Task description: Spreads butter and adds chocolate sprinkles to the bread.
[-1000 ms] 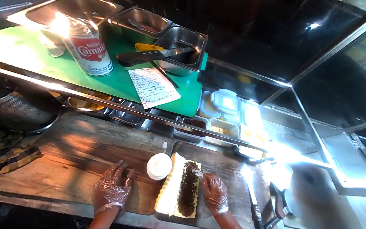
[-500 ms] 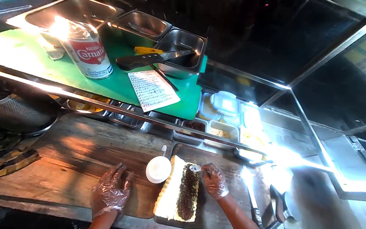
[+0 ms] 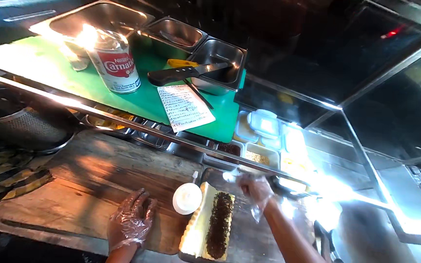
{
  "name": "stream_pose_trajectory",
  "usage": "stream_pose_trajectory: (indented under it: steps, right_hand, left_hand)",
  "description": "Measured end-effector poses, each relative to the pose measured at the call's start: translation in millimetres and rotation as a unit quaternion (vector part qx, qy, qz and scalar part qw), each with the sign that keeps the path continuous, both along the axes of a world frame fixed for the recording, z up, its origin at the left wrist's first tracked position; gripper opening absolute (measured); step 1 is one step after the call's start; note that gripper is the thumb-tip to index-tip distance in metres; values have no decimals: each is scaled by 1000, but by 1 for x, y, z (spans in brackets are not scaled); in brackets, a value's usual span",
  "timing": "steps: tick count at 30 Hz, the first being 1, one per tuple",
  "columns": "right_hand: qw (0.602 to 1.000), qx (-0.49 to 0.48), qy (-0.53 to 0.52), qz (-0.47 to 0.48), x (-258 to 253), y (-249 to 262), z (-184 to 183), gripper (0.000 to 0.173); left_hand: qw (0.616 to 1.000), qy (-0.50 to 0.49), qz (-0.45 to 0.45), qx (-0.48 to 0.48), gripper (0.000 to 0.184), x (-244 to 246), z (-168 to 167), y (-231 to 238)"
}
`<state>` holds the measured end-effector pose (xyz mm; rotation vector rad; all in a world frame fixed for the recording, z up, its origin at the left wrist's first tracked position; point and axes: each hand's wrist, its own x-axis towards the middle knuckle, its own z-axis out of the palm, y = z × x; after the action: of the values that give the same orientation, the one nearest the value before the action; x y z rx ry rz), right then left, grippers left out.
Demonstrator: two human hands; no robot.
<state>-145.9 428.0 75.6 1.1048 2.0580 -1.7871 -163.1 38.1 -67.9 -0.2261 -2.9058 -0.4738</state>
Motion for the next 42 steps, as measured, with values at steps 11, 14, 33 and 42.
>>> stream_pose_trajectory:
  steps: [11, 14, 33, 42]
  right_hand:
    - [781, 534, 120, 301, -51, -1, -18, 31]
    - [850, 443, 18, 284, -23, 15, -19, 41]
    - [974, 162, 154, 34, 114, -6, -48, 32]
    - [934, 252, 117, 223, 66, 6, -49, 31]
  left_hand:
    - [1000, -2, -4, 6, 54, -2, 2, 0]
    - [988, -74, 39, 133, 41, 10, 26, 4]
    - [934, -289, -121, 171, 73, 124, 130, 163]
    - [662, -386, 63, 639, 47, 110, 93, 104]
